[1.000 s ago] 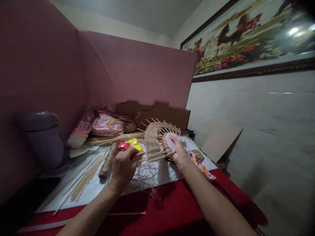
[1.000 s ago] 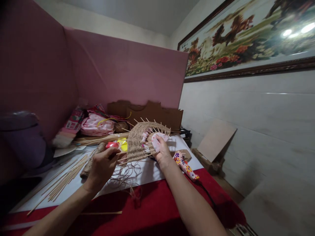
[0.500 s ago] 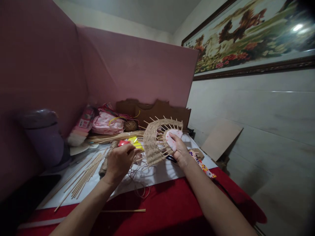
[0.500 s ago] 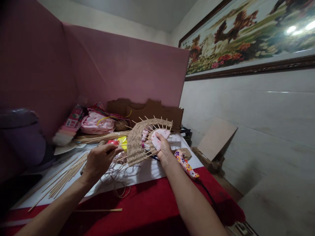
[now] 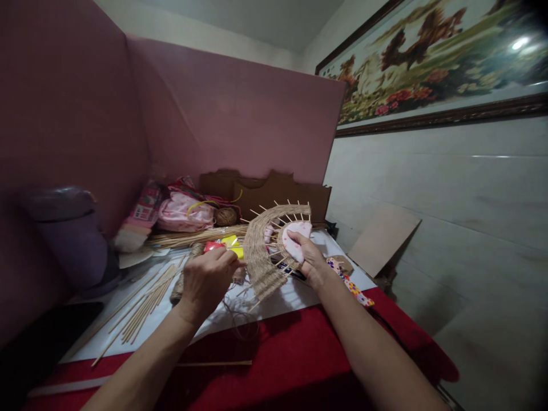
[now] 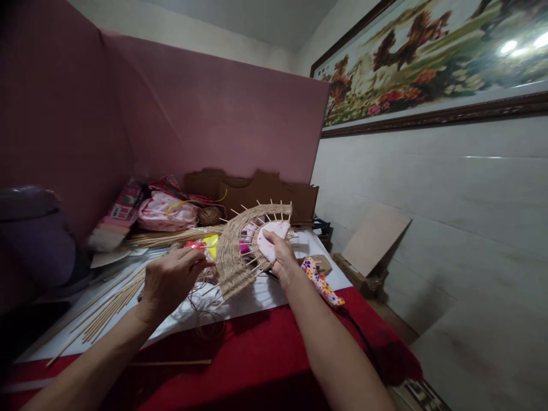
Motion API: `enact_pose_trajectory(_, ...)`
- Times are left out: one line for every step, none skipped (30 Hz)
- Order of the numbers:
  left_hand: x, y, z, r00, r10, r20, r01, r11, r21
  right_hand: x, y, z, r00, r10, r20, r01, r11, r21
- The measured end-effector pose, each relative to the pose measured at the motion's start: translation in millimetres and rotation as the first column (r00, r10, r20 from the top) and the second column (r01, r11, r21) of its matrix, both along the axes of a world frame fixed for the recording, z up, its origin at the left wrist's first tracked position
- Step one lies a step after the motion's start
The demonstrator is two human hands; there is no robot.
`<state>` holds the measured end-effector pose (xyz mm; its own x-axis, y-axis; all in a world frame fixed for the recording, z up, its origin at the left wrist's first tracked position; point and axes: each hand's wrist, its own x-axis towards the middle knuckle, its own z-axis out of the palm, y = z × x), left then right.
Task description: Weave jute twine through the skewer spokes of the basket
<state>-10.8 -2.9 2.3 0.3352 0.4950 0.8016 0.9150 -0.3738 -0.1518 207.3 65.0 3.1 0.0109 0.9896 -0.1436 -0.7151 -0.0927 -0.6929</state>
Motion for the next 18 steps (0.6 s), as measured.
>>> enact_pose_trajectory(0, 0, 0.6, 1.0, 0.005, 0.001, -0.005, 1.0, 0.002, 0, -1, 1.2, 1.0, 0.008, 0.004, -0.008, 1.0, -0.005)
enact_pose_trajectory(-1, 0, 1.1, 1.0, 0.01, 0.007, -0.01, 1.0, -0.001, 0, -2, 2.4, 1.0, 0.014, 0.005, -0.014, 1.0, -0.008)
enact_pose_trajectory(-1, 1, 1.4, 1.0, 0.011, 0.017, -0.011, 1.0, -0.012, 0, -2, 3.5, 1.0, 0.021, 0.004, -0.021, 1.0, -0.01)
enact_pose_trajectory(-1, 1, 1.6, 0.999, 0.012, 0.034, -0.011, 0.999, -0.03, 0, -3, 4.5, 1.0, 0.031, 0.004, -0.031, 0.999, -0.01)
enact_pose_trajectory(-1, 2, 1.7, 0.998, 0.008, 0.055, -0.005, 0.998, -0.055, 1, -3, 5.1, 0.999, 0.044, 0.003, -0.044, 0.999, -0.005)
enact_pose_trajectory(-2, 3, 1.8, 0.997, 0.0, 0.082, 0.007, 0.996, -0.085, 1, -3, 5.4, 0.998, 0.056, 0.001, -0.056, 0.998, 0.007)
enact_pose_trajectory(-2, 4, 2.0, 0.994, -0.007, 0.112, 0.021, 0.993, -0.118, 2, -3, 5.3, 0.998, 0.067, 0.004, -0.067, 0.998, 0.018)
enact_pose_trajectory(-3, 5, 2.3, 0.99, -0.014, 0.143, 0.036, 0.988, -0.151, 2, -3, 5.1, 0.997, 0.076, 0.012, -0.076, 0.997, 0.024)
enact_pose_trajectory(-4, 6, 2.6, 0.984, -0.017, 0.176, 0.05, 0.982, -0.184, 3, -3, 4.6, 0.996, 0.085, 0.023, -0.086, 0.996, 0.023)
enact_pose_trajectory(-4, 6, 2.9, 0.978, -0.02, 0.21, 0.066, 0.974, -0.216, 3, -3, 4.2, 0.995, 0.094, 0.03, -0.094, 0.995, 0.017)
enact_pose_trajectory(-5, 7, 3.1, 0.969, -0.019, 0.247, 0.082, 0.966, -0.247, 3, -2, 4.0, 0.995, 0.1, 0.031, -0.1, 0.995, 0.011)
enact_pose_trajectory(-6, 8, 3.2, 0.957, -0.018, 0.288, 0.1, 0.956, -0.275, 3, -2, 3.9, 0.994, 0.105, 0.022, -0.105, 0.994, 0.006)
enact_pose_trajectory(-6, 9, 3.1, 0.941, -0.022, 0.337, 0.129, 0.946, -0.299, 3, -2, 4.0, 0.994, 0.107, 0.004, -0.107, 0.994, 0.007)
enact_pose_trajectory(-6, 10, 2.6, 0.918, -0.033, 0.395, 0.171, 0.932, -0.319, 2, -3, 4.4, 0.994, 0.111, -0.017, -0.11, 0.994, 0.01)
enact_pose_trajectory(-6, 10, 1.9, 0.886, -0.051, 0.461, 0.227, 0.914, -0.335, 2, -3, 4.8, 0.992, 0.118, -0.036, -0.118, 0.993, 0.01)
enact_pose_trajectory(-5, 11, 1.0, 0.845, -0.073, 0.53, 0.295, 0.89, -0.349, 1, -4, 5.3, 0.991, 0.126, -0.049, -0.126, 0.992, 0.007)
enact_pose_trajectory(-4, 12, 0.1, 0.796, -0.091, 0.599, 0.369, 0.857, -0.36, 1, -4, 5.8, 0.989, 0.134, -0.057, -0.134, 0.991, 0.003)
enact_pose_trajectory(-3, 12, -0.8, 0.741, -0.104, 0.664, 0.443, 0.818, -0.366, 0, -5, 6.1, 0.988, 0.14, -0.063, -0.14, 0.99, 0.001)
